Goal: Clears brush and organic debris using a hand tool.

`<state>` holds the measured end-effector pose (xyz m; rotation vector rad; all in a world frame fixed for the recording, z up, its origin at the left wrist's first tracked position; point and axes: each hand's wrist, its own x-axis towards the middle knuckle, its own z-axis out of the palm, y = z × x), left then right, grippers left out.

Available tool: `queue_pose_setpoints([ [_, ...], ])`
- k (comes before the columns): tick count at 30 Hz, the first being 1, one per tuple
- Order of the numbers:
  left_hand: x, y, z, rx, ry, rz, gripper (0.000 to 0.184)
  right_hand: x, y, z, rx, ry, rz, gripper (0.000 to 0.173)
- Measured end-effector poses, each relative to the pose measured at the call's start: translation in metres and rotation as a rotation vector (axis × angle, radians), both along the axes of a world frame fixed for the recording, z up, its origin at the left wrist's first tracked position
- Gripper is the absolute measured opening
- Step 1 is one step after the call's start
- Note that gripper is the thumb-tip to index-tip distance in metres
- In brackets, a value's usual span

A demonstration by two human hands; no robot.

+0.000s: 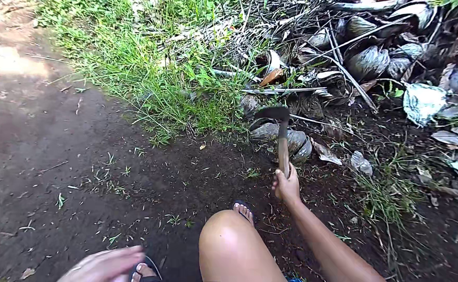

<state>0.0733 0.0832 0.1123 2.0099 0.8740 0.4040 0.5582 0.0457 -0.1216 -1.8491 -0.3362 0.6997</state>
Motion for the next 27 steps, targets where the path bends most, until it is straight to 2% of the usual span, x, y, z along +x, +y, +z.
queue_pose_setpoints([
  [2, 0.057, -0.002, 0.008, 0.152, 0.059, -0.195, 0.036, -0.008, 0.046, 0.013, 0.205, 0.064, -0.141, 0.066],
  [4, 0.105, -0.012, 0.004, 0.297, 0.068, -0.34, 0.039, -0.015, 0.087, 0.008, 0.262, 0.131, -0.25, 0.062],
  [7, 0.145, -0.018, -0.023, 0.43, 0.059, -0.504, 0.039, -0.034, 0.099, -0.047, 0.052, 0.19, -0.197, 0.061],
  [10, 0.154, -0.012, -0.062, 0.564, 0.005, -0.592, 0.037, -0.057, 0.041, -0.096, -0.163, 0.362, -0.012, 0.055],
  [13, 0.155, -0.006, -0.085, 0.687, -0.117, -0.597, 0.037, -0.054, -0.023, -0.094, -0.254, 0.373, 0.058, 0.052],
  [15, 0.16, -0.005, -0.095, 0.761, -0.193, -0.603, 0.04, -0.036, -0.041, -0.071, -0.293, 0.316, 0.082, 0.047],
  [17, 0.164, -0.002, -0.101, 0.805, -0.246, -0.607, 0.043, -0.017, -0.033, -0.048, -0.241, 0.218, 0.069, 0.044],
  [20, 0.167, 0.001, -0.107, 0.811, -0.288, -0.582, 0.045, -0.009, 0.011, -0.015, 0.007, 0.124, -0.063, 0.041],
  [23, 0.166, 0.004, -0.112, 0.809, -0.312, -0.539, 0.044, -0.016, 0.063, -0.006, 0.192, 0.107, -0.202, 0.044],
  [25, 0.164, 0.007, -0.114, 0.806, -0.317, -0.521, 0.044, -0.026, 0.072, -0.028, 0.115, 0.091, -0.188, 0.047],
  [27, 0.161, 0.008, -0.115, 0.806, -0.314, -0.51, 0.044, -0.043, 0.044, -0.067, -0.153, 0.089, -0.054, 0.051],
])
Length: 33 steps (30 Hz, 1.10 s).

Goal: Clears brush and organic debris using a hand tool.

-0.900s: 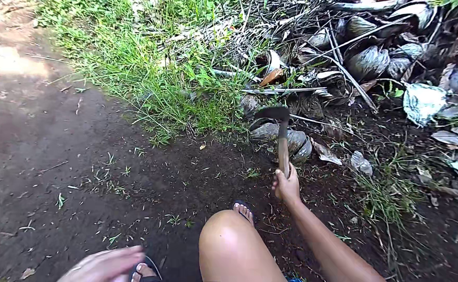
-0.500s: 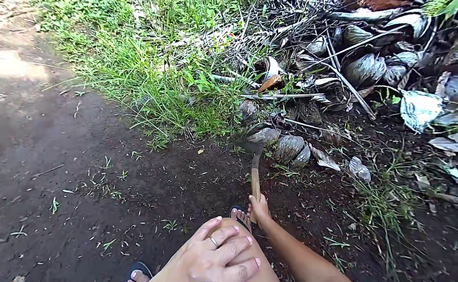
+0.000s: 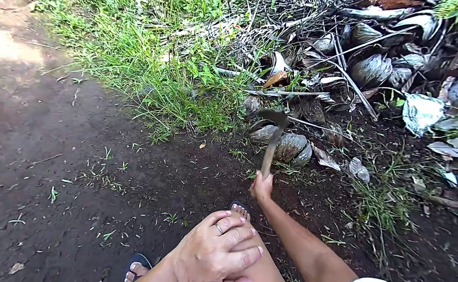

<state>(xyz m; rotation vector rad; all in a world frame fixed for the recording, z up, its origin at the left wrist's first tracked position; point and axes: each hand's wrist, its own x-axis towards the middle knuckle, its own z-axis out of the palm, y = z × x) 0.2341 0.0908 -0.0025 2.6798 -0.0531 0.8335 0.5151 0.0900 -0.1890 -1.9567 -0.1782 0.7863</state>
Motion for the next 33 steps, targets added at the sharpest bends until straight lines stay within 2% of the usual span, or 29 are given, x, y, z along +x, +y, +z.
queue_pose_setpoints([
  [1, -0.002, 0.0, 0.0, 0.002, 0.003, 0.004, 0.045, -0.01, -0.024, -0.017, -0.123, 0.041, 0.066, 0.052],
  [3, -0.002, 0.001, 0.001, 0.005, -0.003, 0.014, 0.044, -0.019, -0.067, -0.031, -0.202, 0.118, 0.07, 0.052],
  [5, -0.004, -0.002, 0.0, -0.003, -0.006, 0.017, 0.045, -0.015, -0.099, -0.022, -0.212, 0.16, 0.037, 0.044],
  [7, 0.0, -0.004, 0.001, -0.001, -0.01, 0.012, 0.046, 0.005, -0.111, -0.002, -0.164, 0.192, 0.003, 0.039],
  [11, 0.009, -0.008, 0.003, 0.004, -0.025, 0.005, 0.046, 0.026, -0.075, 0.028, 0.065, 0.079, -0.091, 0.043],
  [14, 0.011, -0.009, 0.004, 0.005, -0.024, 0.012, 0.046, 0.02, -0.027, 0.03, 0.229, 0.033, -0.212, 0.044],
  [15, 0.012, -0.009, 0.004, 0.005, -0.027, 0.016, 0.046, 0.017, -0.021, 0.023, 0.21, 0.019, -0.201, 0.045],
  [17, 0.011, -0.008, 0.003, 0.009, -0.03, 0.024, 0.047, 0.011, -0.029, -0.001, 0.023, 0.007, -0.074, 0.049],
  [19, 0.01, -0.009, 0.003, 0.014, -0.028, 0.026, 0.048, 0.006, -0.057, -0.022, -0.157, 0.139, 0.035, 0.048],
  [23, 0.009, -0.01, 0.003, 0.011, -0.03, 0.028, 0.049, 0.002, -0.119, -0.01, -0.167, 0.311, -0.016, 0.039],
  [27, 0.013, -0.013, 0.004, 0.008, -0.037, 0.007, 0.048, 0.03, -0.16, 0.002, -0.172, 0.192, 0.012, 0.039],
  [29, 0.016, -0.015, 0.005, 0.004, -0.03, -0.006, 0.048, 0.042, -0.145, 0.01, -0.075, 0.122, -0.023, 0.038],
  [33, 0.018, -0.015, 0.005, 0.003, -0.031, -0.003, 0.048, 0.037, -0.056, 0.032, 0.251, 0.127, -0.221, 0.038],
])
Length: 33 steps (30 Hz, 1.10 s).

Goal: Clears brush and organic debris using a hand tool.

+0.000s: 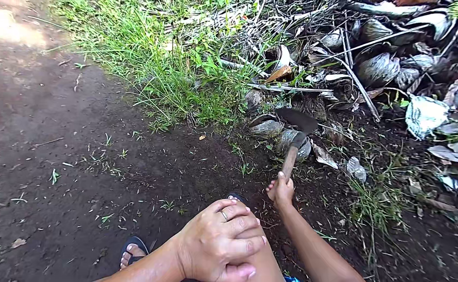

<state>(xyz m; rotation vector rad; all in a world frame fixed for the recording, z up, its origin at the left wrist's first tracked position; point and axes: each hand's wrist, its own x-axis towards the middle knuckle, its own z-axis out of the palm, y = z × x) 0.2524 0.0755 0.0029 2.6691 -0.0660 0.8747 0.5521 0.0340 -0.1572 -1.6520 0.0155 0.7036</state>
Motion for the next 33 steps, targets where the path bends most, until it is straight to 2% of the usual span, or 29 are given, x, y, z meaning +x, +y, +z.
queue_pose_setpoints([
  [2, 0.0, 0.001, -0.001, 0.0, -0.002, 0.008, 0.047, -0.008, 0.038, -0.006, 0.048, 0.047, -0.034, 0.039],
  [4, -0.001, 0.001, -0.002, 0.001, 0.0, 0.018, 0.047, -0.021, 0.041, -0.033, -0.067, 0.074, 0.117, 0.043],
  [6, -0.004, 0.002, -0.003, 0.0, 0.001, 0.026, 0.047, -0.039, 0.005, -0.06, -0.231, 0.123, 0.363, 0.045],
  [7, -0.004, 0.003, -0.003, 0.0, -0.002, 0.031, 0.047, -0.047, -0.014, -0.063, -0.276, 0.163, 0.414, 0.045],
  [10, -0.007, 0.004, -0.004, -0.019, 0.002, 0.018, 0.045, -0.052, -0.067, -0.054, -0.366, 0.248, 0.396, 0.042],
  [13, -0.004, 0.004, -0.002, -0.024, -0.002, -0.002, 0.044, -0.03, -0.086, -0.038, -0.38, 0.153, 0.408, 0.038],
  [16, -0.002, 0.003, 0.0, -0.019, -0.002, -0.001, 0.045, -0.004, -0.058, -0.015, -0.293, -0.089, 0.365, 0.04],
  [18, -0.001, 0.002, 0.001, -0.014, -0.002, 0.008, 0.044, 0.006, -0.017, 0.007, -0.153, -0.224, 0.237, 0.043],
  [21, 0.0, 0.003, -0.001, -0.021, -0.007, 0.004, 0.042, 0.014, 0.052, 0.042, 0.09, -0.247, 0.021, 0.05],
  [23, 0.0, 0.003, -0.001, -0.028, -0.011, -0.001, 0.042, 0.013, 0.094, 0.053, 0.16, -0.226, -0.079, 0.05],
  [26, 0.001, 0.003, -0.002, -0.031, -0.017, -0.003, 0.043, 0.001, 0.14, 0.038, 0.058, -0.13, -0.065, 0.049],
  [28, 0.001, 0.003, -0.002, -0.03, -0.02, -0.004, 0.042, -0.011, 0.151, 0.017, -0.109, -0.002, 0.09, 0.044],
  [30, 0.0, 0.005, -0.001, -0.034, -0.015, -0.003, 0.041, -0.026, 0.144, 0.001, -0.223, 0.113, 0.258, 0.038],
  [33, -0.004, 0.008, -0.002, -0.044, -0.011, 0.002, 0.041, -0.044, 0.117, 0.004, -0.319, 0.094, 0.343, 0.044],
])
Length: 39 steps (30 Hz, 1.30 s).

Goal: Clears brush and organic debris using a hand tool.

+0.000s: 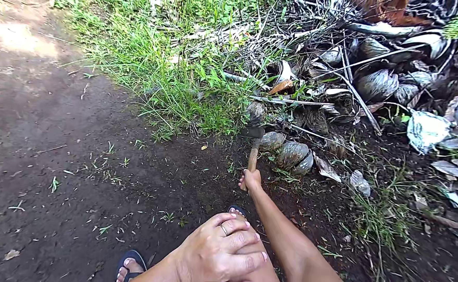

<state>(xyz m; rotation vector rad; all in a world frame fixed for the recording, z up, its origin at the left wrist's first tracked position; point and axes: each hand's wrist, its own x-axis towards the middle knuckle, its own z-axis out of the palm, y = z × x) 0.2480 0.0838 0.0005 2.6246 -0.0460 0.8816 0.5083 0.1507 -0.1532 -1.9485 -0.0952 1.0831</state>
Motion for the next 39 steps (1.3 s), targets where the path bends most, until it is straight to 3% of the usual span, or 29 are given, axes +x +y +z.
queue_pose_setpoints([
  [5, -0.009, 0.002, -0.002, -0.019, 0.022, 0.0, 0.041, 0.015, -0.024, 0.031, 0.159, -0.182, -0.011, 0.047],
  [10, -0.016, 0.002, -0.003, -0.017, 0.032, 0.028, 0.04, 0.036, 0.026, 0.074, 0.668, -0.219, -0.435, 0.041],
  [13, -0.015, 0.002, -0.003, -0.023, 0.021, 0.029, 0.04, 0.042, 0.06, 0.068, 0.782, -0.118, -0.641, 0.042],
  [15, -0.011, 0.002, -0.002, -0.017, 0.019, 0.022, 0.041, 0.031, 0.066, 0.036, 0.693, -0.042, -0.613, 0.034],
  [19, -0.002, -0.001, 0.001, -0.018, 0.007, -0.005, 0.041, 0.003, 0.014, -0.04, 0.213, 0.244, -0.11, 0.031],
  [22, 0.0, -0.001, 0.002, -0.025, 0.02, -0.012, 0.04, 0.0, -0.037, -0.049, 0.099, 0.287, 0.017, 0.032],
  [25, 0.002, -0.002, 0.002, -0.032, 0.016, -0.016, 0.039, 0.028, -0.084, -0.036, 0.021, 0.165, 0.113, 0.038],
  [29, 0.005, -0.005, 0.004, -0.05, 0.021, -0.017, 0.04, 0.061, -0.083, -0.011, 0.144, -0.042, -0.041, 0.041],
  [33, 0.008, -0.003, 0.002, -0.047, -0.004, -0.014, 0.041, 0.06, -0.02, 0.017, 0.522, -0.08, -0.497, 0.036],
  [35, 0.01, -0.001, 0.001, -0.053, -0.016, -0.018, 0.043, 0.047, 0.008, 0.016, 0.592, -0.053, -0.595, 0.038],
  [37, 0.011, 0.0, 0.002, -0.054, -0.012, -0.029, 0.043, 0.023, 0.014, -0.01, 0.506, -0.026, -0.495, 0.037],
  [39, 0.011, 0.0, 0.002, -0.047, -0.005, -0.035, 0.043, -0.008, -0.007, -0.044, 0.286, 0.088, -0.23, 0.041],
])
